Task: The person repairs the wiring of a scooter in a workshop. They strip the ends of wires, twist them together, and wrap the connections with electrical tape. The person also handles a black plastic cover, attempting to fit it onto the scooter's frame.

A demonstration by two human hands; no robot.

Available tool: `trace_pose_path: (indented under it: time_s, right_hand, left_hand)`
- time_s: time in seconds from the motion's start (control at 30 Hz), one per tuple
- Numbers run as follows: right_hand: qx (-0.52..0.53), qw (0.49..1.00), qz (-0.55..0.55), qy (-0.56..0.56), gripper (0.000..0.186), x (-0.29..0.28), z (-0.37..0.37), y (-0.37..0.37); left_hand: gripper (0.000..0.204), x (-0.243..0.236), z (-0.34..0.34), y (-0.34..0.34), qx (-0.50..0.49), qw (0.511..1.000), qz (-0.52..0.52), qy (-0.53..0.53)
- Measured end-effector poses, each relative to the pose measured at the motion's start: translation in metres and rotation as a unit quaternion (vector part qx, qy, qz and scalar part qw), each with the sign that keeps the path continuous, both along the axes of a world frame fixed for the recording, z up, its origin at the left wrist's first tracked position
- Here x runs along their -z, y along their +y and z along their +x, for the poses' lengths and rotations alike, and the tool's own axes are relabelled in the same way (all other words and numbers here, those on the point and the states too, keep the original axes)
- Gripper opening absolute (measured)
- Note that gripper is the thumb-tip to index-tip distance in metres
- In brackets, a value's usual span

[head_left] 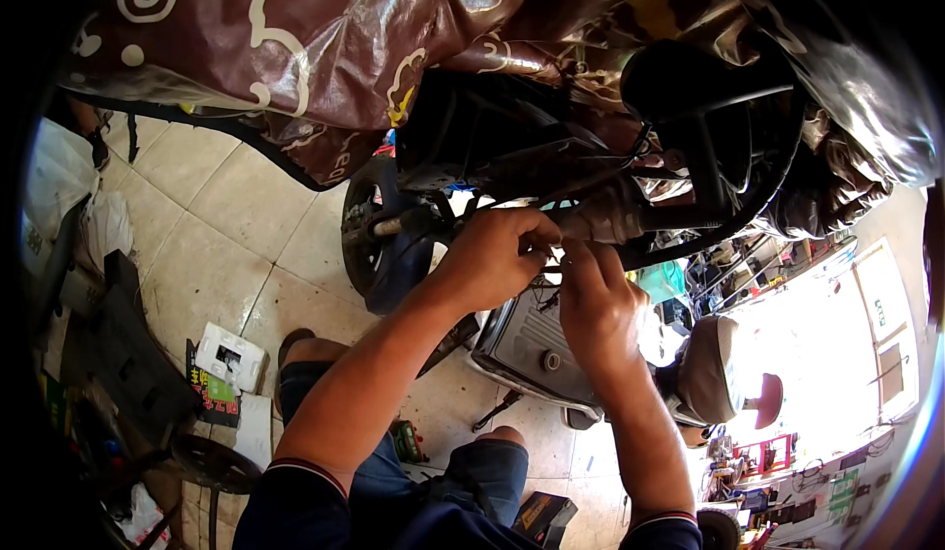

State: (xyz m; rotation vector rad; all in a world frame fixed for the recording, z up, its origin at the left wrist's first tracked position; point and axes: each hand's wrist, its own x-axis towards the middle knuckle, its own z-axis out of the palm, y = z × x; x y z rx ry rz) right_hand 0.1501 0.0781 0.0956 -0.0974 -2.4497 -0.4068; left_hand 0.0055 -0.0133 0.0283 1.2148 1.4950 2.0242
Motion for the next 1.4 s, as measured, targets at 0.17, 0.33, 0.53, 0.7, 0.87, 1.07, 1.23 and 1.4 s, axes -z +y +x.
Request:
trace_pose_path:
  time_s: [0.17, 0.33, 0.53, 0.7, 0.87, 1.07, 1.23, 1.4]
  right_hand:
    - [-0.031, 0.993, 0.096, -0.057, 0.049, -0.009, -0.001, 0.006]
    - [-0.052, 0.988, 0.119, -0.082, 0.045, -0.008, -0.001, 0.009]
    - [-0.018, 0.998, -0.043, -0.035, 0.017, -0.005, -0.007, -0.001]
    - [0.005, 0.985, -0.175, -0.011, 0.004, -0.004, -0.014, -0.006]
    - [0.017, 0.971, -0.238, -0.029, 0.006, -0.005, -0.014, 0.000]
    - [-0.008, 0.968, -0.248, 0.018, 0.009, 0.007, -0.006, 0.004]
    - [-0.021, 0.987, -0.152, 0.045, 0.017, 0.015, -0.004, 0.008]
    - [0.005, 0.999, -0.053, -0.008, 0.016, 0.001, -0.006, -0.005]
  left_hand:
    - [0.023, -0.002, -0.003, 0.000, 0.014, 1.000, 0.013, 0.013]
    - [0.021, -0.004, -0.003, -0.003, 0.010, 1.000, -0.001, 0.011]
    - [0.023, 0.000, -0.006, -0.001, 0.044, 0.999, -0.005, -0.003]
    - [0.024, 0.002, -0.010, -0.004, 0.071, 0.997, 0.015, -0.005]
    - [0.024, 0.001, -0.007, -0.005, 0.051, 0.998, 0.036, 0.017]
    - [0.023, 0.000, -0.009, -0.005, 0.054, 0.998, 0.015, 0.014]
    - [0.023, 0.000, -0.008, -0.006, 0.061, 0.998, 0.019, 0.002]
    - [0.022, 0.001, -0.010, -0.005, 0.053, 0.998, 0.020, 0.015]
